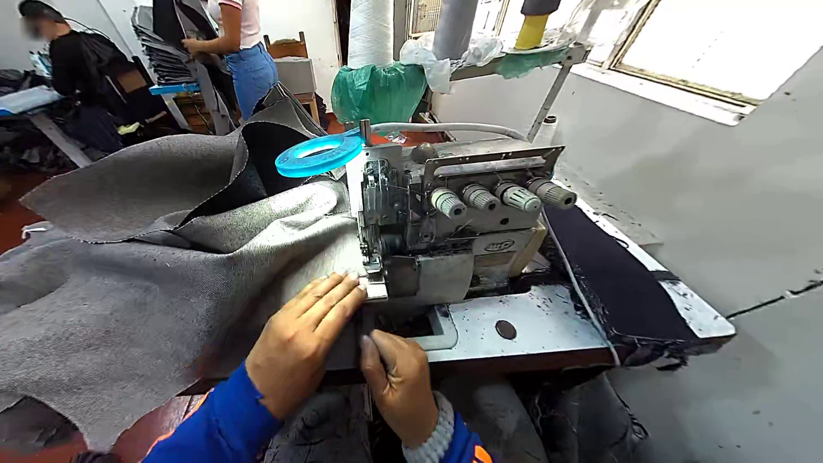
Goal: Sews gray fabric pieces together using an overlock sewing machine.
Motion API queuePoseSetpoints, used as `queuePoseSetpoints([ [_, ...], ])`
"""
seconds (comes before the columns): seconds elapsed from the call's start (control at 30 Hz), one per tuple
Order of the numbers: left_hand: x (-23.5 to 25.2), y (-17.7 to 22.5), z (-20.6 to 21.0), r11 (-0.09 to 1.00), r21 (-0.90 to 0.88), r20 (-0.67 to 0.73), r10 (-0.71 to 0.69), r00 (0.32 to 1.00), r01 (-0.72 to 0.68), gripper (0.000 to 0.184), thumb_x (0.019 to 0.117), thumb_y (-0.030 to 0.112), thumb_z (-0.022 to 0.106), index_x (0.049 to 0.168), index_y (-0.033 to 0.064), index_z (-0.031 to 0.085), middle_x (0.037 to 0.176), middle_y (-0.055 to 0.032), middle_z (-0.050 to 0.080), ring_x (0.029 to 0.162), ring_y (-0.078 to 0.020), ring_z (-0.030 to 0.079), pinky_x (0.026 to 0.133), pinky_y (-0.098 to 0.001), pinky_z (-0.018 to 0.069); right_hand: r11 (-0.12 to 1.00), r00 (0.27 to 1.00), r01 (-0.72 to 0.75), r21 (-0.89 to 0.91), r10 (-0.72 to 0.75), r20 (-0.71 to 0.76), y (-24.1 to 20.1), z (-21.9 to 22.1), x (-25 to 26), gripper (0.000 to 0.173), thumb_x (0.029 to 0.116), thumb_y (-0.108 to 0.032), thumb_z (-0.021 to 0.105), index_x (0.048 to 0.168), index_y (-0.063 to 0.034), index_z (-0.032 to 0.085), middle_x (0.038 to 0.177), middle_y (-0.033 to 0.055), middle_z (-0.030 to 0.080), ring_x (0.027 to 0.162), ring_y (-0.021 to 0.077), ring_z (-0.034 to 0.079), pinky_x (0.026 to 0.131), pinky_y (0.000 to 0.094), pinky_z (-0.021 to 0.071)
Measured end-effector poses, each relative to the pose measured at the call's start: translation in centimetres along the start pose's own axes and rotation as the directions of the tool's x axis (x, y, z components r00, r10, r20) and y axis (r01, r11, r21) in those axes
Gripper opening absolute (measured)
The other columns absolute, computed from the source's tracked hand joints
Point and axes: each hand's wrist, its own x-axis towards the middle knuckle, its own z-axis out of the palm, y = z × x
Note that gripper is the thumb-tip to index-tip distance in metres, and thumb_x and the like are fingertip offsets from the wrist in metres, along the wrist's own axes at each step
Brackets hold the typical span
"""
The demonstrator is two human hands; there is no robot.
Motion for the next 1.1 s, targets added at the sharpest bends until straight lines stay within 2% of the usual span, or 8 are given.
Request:
queuePoseSetpoints([
  [0.17,-5.7,-7.2,2.4,0.849,0.328,-0.123,-0.396,0.91,0.414,0.066,0.0833,-0.001,0.061,0.148,0.0108,0.056,0.157,-0.0344,0.036,0.139,-0.0742,0.02,0.102,-0.0885,0.019,0.921,0.996,0.062,-0.384,-0.032,0.086,3.7,-2.8,-1.6,0.033,0.1004,-0.018,0.048,0.082,-0.0001,0.069,0.075,0.0112,0.07,0.072,0.0226,0.072,0.069,0.0334,0.0601],
  [0.37,3.5,-15.9,9.4,0.73,0.228,0.077,-0.674,0.735,0.645,0.075,0.0914,-0.006,0.059,0.16,0.0136,0.036,0.168,-0.017,0.028,0.154,-0.0513,0.013,0.112,-0.0835,0.0082,0.72,0.969,0.237,-0.652,-0.122,0.217,4.1,-2.4,-4.0,0.031,0.0947,-0.021,0.053,0.076,-0.0013,0.069,0.065,0.0116,0.066,0.059,0.0258,0.068,0.056,0.037,0.0554],
  [0.53,4.9,-14.7,9.2,0.655,0.115,0.295,-0.74,0.604,0.746,0.07,0.0963,-0.005,0.056,0.161,0.0048,0.03,0.165,-0.0283,0.026,0.151,-0.0492,0.026,0.119,-0.0652,0.0266,0.744,0.952,0.246,-0.622,-0.064,0.3,3.4,-2.1,-3.5,0.029,0.0919,-0.013,0.057,0.071,0.0038,0.067,0.062,0.018,0.065,0.057,0.033,0.068,0.054,0.0417,0.0539],
  [0.63,0.0,-11.2,2.2,0.733,0.24,0.291,-0.68,0.673,0.637,0.034,0.0968,0.004,0.061,0.13,-0.001,0.067,0.128,-0.0238,0.067,0.123,-0.0401,0.062,0.104,-0.0552,0.0483,0.734,0.95,0.274,-0.621,-0.107,0.292,3.5,-1.8,-3.0,0.036,0.0985,-0.016,0.05,0.07,-0.0003,0.064,0.061,0.0152,0.063,0.057,0.0295,0.066,0.053,0.0391,0.0507],
  [0.7,-4.8,-9.8,-5.2,0.722,0.376,0.119,-0.659,0.743,0.581,0.022,0.0928,0.011,0.07,0.113,0.003,0.075,0.114,-0.0192,0.072,0.112,-0.038,0.067,0.094,-0.0535,0.0553,0.739,0.948,0.278,-0.614,-0.105,0.302,3.8,-2.0,-3.2,0.036,0.0981,-0.016,0.05,0.07,0.0001,0.064,0.061,0.0159,0.063,0.057,0.0306,0.066,0.054,0.0398,0.051],
  [0.8,-11.1,-9.6,-14.4,0.624,0.491,0.031,-0.71,0.704,0.608,0.029,0.0866,0.014,0.079,0.113,0.0032,0.075,0.114,-0.0224,0.07,0.112,-0.0447,0.065,0.09,-0.0627,0.0543,0.75,0.939,0.284,-0.598,-0.091,0.332,4.1,-2.5,-3.7,0.034,0.0965,-0.015,0.051,0.07,0.0018,0.065,0.063,0.0179,0.064,0.058,0.0333,0.067,0.054,0.0419,0.0523],
  [0.97,-11.1,-10.8,-19.5,0.697,0.509,0.128,-0.641,0.757,0.505,0.013,0.0976,0.007,0.065,0.097,-0.0016,0.075,0.093,-0.0209,0.073,0.089,-0.0411,0.073,0.078,-0.0626,0.0565,0.796,0.932,0.268,-0.544,-0.071,0.356,4.3,-3.1,-3.6,0.028,0.0923,-0.013,0.056,0.073,0.004,0.066,0.065,0.0203,0.065,0.06,0.0373,0.068,0.057,0.0459,0.0544],
  [1.1,-4.7,-5.2,-18.1,0.753,0.307,0.162,-0.644,0.747,0.582,0.019,0.0997,0.017,0.063,0.09,0.0022,0.069,0.068,-0.0112,0.064,0.063,-0.0281,0.067,0.058,-0.0495,0.0549,0.989,0.921,-0.032,-0.147,0.086,0.38,1.4,-4.2,-3.7,0.026,0.0876,-0.013,0.069,0.098,0.0104,0.068,0.099,0.0284,0.07,0.099,0.0429,0.068,0.093,0.0527,0.0514],
])
